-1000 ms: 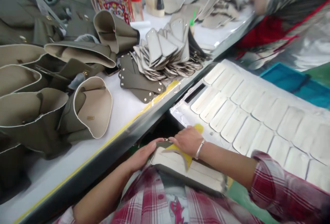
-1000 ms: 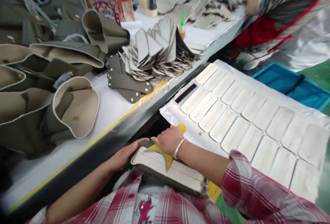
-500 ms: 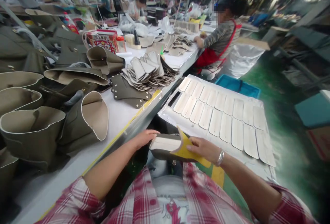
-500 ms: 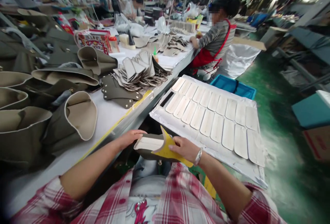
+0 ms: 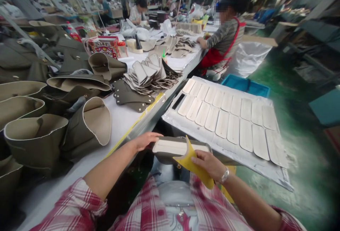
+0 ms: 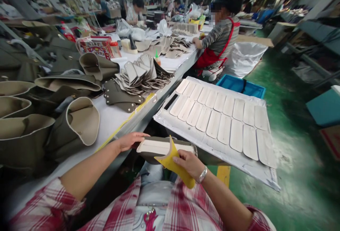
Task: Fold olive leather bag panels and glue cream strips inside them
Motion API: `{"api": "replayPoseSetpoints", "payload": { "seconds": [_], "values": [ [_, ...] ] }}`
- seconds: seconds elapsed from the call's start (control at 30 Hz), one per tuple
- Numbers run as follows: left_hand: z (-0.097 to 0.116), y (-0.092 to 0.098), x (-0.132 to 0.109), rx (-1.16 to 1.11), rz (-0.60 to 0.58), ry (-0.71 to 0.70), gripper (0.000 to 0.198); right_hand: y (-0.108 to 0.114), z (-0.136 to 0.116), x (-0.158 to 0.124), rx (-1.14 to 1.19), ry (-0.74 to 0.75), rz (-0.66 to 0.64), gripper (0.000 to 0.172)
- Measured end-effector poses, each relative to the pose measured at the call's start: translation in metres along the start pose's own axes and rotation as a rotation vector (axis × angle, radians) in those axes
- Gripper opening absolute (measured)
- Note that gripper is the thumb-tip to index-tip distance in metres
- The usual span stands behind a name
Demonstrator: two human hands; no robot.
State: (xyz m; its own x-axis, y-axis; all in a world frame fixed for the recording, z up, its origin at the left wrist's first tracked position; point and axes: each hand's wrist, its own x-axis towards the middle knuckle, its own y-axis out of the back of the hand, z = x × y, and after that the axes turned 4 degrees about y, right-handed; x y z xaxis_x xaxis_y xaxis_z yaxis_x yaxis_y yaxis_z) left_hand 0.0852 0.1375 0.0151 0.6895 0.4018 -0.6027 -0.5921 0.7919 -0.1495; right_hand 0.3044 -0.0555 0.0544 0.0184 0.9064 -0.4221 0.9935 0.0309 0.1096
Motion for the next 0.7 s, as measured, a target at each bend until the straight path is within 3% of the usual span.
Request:
{"api": "replayPoseSetpoints", "payload": {
  "seconds": [0.23, 0.37, 0.5, 0.57, 0.7],
  "values": [
    [0.008, -0.007, 0.006, 0.068, 0.037, 0.045, 0.043, 0.002, 0.012, 0.004, -0.080, 0.020, 0.039, 0.037],
    [0.008, -0.005, 0.003, 0.138, 0.098, -0.004, 0.037, -0.016, 0.010, 0.005, -0.189, 0.085, 0.126, 0.030],
    [-0.005, 0.006, -0.017, 0.171, 0.184, -0.010, 0.035, -0.043, 0.007, 0.002, -0.171, 0.106, 0.251, 0.030],
    [-0.016, 0.006, -0.028, 0.083, 0.178, -0.009, 0.048, -0.058, 0.007, 0.002, -0.045, 0.063, 0.253, 0.031],
    [-0.036, -0.012, -0.032, -0.293, 0.003, -0.039, 0.057, -0.095, 0.013, 0.008, 0.187, -0.002, 0.236, 0.035]
  ]
}}
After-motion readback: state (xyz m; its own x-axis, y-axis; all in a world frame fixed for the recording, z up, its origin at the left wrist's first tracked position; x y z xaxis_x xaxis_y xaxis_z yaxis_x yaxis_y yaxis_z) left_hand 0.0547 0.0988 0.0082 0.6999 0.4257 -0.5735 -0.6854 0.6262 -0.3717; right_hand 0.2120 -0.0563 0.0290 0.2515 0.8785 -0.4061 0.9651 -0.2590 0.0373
